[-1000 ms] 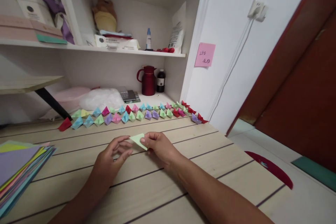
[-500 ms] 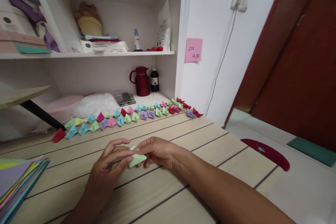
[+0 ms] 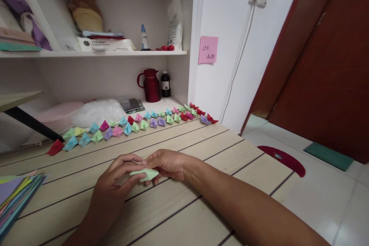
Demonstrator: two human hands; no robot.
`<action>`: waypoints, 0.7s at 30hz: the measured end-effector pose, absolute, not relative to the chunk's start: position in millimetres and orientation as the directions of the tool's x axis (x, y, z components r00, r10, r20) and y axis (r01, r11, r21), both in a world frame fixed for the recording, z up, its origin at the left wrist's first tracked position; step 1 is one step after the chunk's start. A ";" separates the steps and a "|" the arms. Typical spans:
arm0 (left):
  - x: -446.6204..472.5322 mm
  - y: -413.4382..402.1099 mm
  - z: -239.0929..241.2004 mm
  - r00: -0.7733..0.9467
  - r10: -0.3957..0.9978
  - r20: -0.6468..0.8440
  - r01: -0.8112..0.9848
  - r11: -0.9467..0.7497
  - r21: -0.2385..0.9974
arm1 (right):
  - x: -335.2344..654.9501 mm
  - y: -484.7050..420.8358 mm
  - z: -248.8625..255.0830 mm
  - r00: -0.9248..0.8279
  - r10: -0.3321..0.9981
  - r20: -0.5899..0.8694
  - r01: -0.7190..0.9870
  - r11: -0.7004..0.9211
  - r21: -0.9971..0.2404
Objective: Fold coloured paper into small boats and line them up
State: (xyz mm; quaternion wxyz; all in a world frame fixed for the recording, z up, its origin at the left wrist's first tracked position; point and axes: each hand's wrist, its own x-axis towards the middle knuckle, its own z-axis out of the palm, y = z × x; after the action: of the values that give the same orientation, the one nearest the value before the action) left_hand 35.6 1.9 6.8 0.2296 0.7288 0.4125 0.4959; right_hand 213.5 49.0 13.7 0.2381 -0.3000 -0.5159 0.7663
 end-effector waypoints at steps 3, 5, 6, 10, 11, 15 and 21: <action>40.4 -4.1 9.9 0.130 0.854 0.504 0.294 -0.519 0.802 | 212.4 44.0 16.2 -0.736 0.651 -0.186 0.022 -0.251 -0.968; 41.9 -4.2 12.0 0.093 0.871 0.482 0.305 -0.486 0.819 | 212.4 40.1 20.0 -0.690 0.715 -0.112 0.073 -0.085 -0.994; 41.6 -2.7 12.4 0.072 0.880 0.469 0.320 -0.466 0.825 | 212.8 38.6 22.0 -0.641 0.767 -0.035 0.096 0.034 -0.995; 34.8 9.3 7.6 0.015 0.943 0.331 0.308 -0.320 0.896 | 213.6 38.1 26.4 -0.501 0.839 0.212 0.096 0.297 -0.950; 32.8 12.0 5.5 0.006 0.959 0.285 0.292 -0.274 0.916 | 213.1 38.7 26.0 -0.503 0.841 0.197 0.084 0.274 -0.958; 29.1 15.3 -0.3 -0.004 0.992 0.126 0.227 -0.122 0.966 | 208.9 40.0 20.1 -0.480 0.873 0.090 0.104 0.158 -0.982; 32.8 9.2 4.1 0.068 0.997 0.024 0.104 -0.031 0.994 | 206.6 38.4 16.4 -0.425 0.905 -0.001 0.169 0.078 -0.983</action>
State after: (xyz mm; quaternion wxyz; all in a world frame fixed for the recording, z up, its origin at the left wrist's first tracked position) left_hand 32.8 9.2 4.1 0.4826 0.5488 0.5017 0.4628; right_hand 206.6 38.4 16.4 0.3415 -0.4131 -0.6499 0.5388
